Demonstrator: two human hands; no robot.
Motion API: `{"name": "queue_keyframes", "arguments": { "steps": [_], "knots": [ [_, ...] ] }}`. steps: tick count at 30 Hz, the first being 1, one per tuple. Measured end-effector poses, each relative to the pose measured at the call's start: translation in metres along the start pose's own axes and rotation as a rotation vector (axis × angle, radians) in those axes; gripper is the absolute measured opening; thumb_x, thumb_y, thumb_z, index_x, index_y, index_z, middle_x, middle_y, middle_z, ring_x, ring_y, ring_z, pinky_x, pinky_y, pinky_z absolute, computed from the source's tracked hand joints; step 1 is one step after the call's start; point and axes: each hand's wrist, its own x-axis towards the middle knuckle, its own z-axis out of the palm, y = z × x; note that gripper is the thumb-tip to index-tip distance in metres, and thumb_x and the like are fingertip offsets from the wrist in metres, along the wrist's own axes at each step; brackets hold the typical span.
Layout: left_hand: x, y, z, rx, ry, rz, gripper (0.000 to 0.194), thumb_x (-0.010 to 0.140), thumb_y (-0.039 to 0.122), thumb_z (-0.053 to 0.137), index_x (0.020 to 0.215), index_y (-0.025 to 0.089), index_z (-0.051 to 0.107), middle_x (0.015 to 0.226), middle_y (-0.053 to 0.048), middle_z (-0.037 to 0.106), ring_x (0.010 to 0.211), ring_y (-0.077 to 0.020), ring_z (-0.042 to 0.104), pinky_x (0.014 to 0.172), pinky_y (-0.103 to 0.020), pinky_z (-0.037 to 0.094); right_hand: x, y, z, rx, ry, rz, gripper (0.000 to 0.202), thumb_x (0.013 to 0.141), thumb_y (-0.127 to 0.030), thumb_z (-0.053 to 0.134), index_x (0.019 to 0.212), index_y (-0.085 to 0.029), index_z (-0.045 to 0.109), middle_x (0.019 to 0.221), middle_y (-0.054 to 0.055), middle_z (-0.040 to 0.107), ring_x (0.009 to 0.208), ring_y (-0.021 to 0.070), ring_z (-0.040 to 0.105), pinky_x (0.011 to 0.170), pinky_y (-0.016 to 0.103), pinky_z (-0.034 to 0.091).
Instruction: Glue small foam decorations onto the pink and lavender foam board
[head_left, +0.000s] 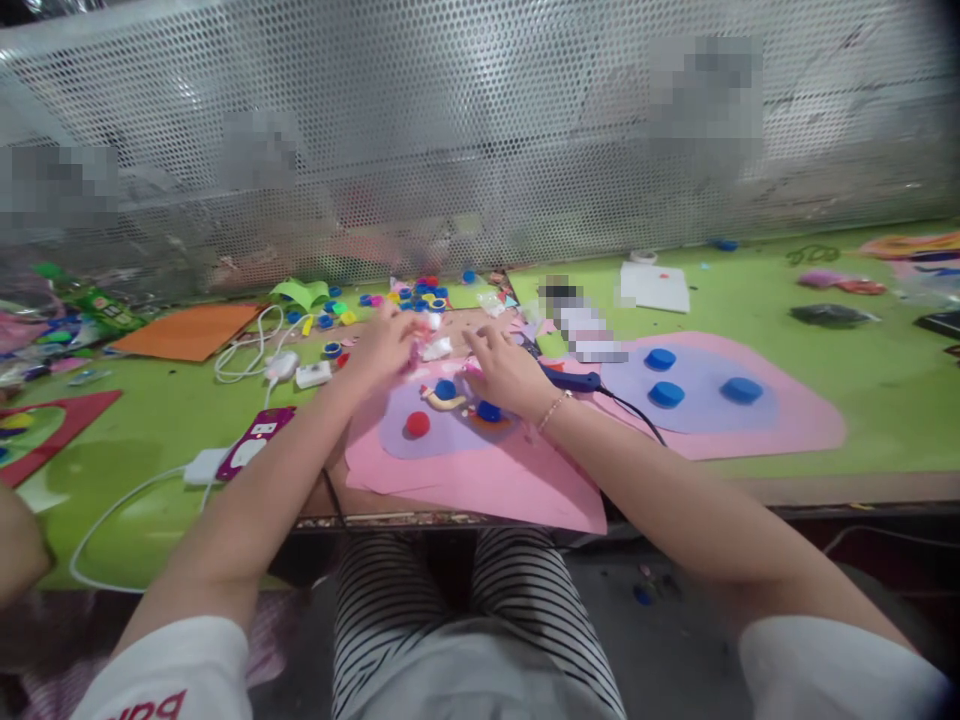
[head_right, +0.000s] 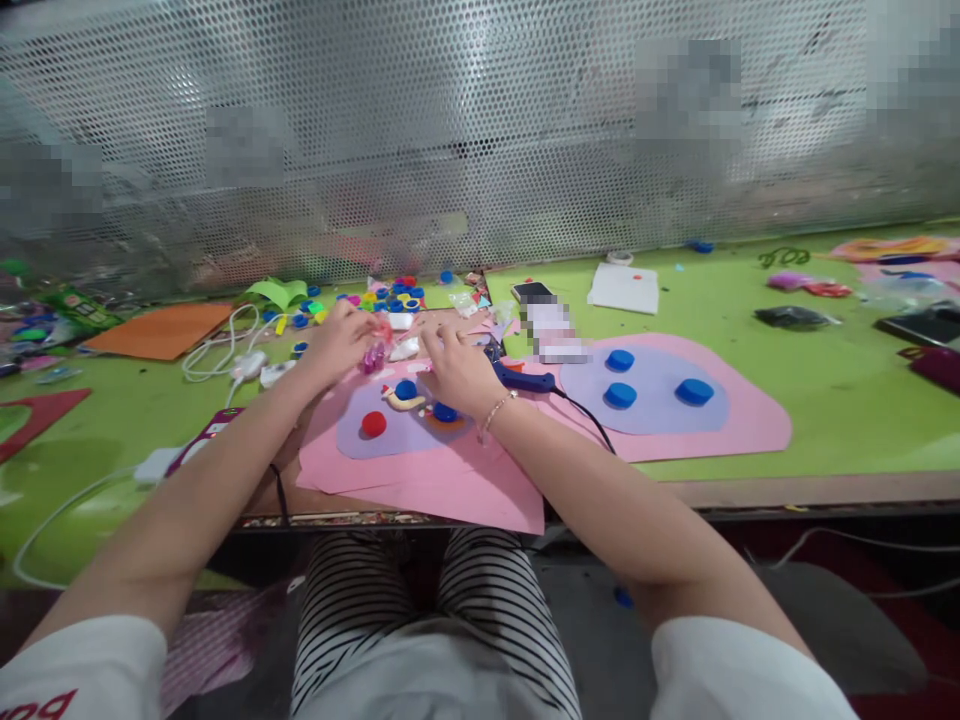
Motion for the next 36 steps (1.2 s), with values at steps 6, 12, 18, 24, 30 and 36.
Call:
{"name": "queue_keyframes", "arguments": {
  "steps": [6,12,18,24,30,36],
  "knots": [
    [-0.03,0.051,0.005,-0.295,0.009,0.294,0.008,0.085,0.021,0.052,0.092,0.02,0.056,0.101,-0.006,0.048,0.092,-0.0154,0.053,0.084,-0.032,0.047,0.004,-0.002,0.006,0.374,0.068,-0.009,0.022,0.087,-0.032,0.05,0.095,-0.012,0.052,0.08,0.007,0.058,0.07,0.0163,0.053,0.064,0.028,0.041],
    [-0.041,0.044,0.019,-0.554,0.132,0.043,0.046,0.074,0.035,0.068,0.113,0.021,0.049,0.109,-0.01,0.054,0.09,-0.0168,0.058,0.08,-0.034,0.051,0.009,-0.002,0.01,0.663,0.112,0.055,0.015,0.079,-0.025,0.057,0.069,-0.016,0.048,0.057,-0.005,0.048,0.052,0.0084,0.041,0.052,0.02,0.032],
    [-0.044,0.046,0.021,-0.54,-0.021,0.197,0.047,0.082,0.046,0.057,0.121,0.021,0.054,0.122,-0.012,0.059,0.115,-0.0246,0.054,0.096,-0.04,0.045,0.005,-0.007,0.01,0.914,0.05,-0.037,0.016,0.083,-0.023,0.049,0.072,-0.014,0.057,0.061,-0.001,0.056,0.055,0.0093,0.051,0.054,0.02,0.039],
    [-0.051,0.053,0.02,-0.593,-0.034,0.236,0.049,0.089,0.048,0.044,0.13,0.021,0.049,0.125,-0.012,0.06,0.114,-0.0225,0.057,0.098,-0.038,0.044,0.001,-0.007,0.007,0.776,0.034,-0.167,0.021,0.084,-0.016,0.043,0.068,-0.015,0.057,0.068,0.002,0.061,0.063,0.0108,0.055,0.061,0.022,0.043],
    [-0.052,0.05,0.024,-0.626,-0.012,0.218,0.042,0.088,0.045,0.047,0.119,0.019,0.059,0.124,-0.012,0.062,0.116,-0.0217,0.057,0.1,-0.037,0.043,0.002,-0.007,0.001,0.632,-0.048,-0.216,0.022,0.085,-0.011,0.04,0.071,-0.014,0.057,0.068,0.003,0.06,0.062,0.0116,0.054,0.062,0.023,0.043],
    [-0.052,0.045,0.024,-0.573,0.08,0.141,0.038,0.089,0.042,0.046,0.114,0.017,0.062,0.119,-0.012,0.064,0.112,-0.0209,0.059,0.096,-0.036,0.045,-0.001,-0.007,-0.005,0.391,0.006,-0.225,0.018,0.087,-0.028,0.049,0.094,-0.013,0.054,0.094,0.011,0.059,0.079,0.0182,0.054,0.075,0.033,0.044]
  ]
}}
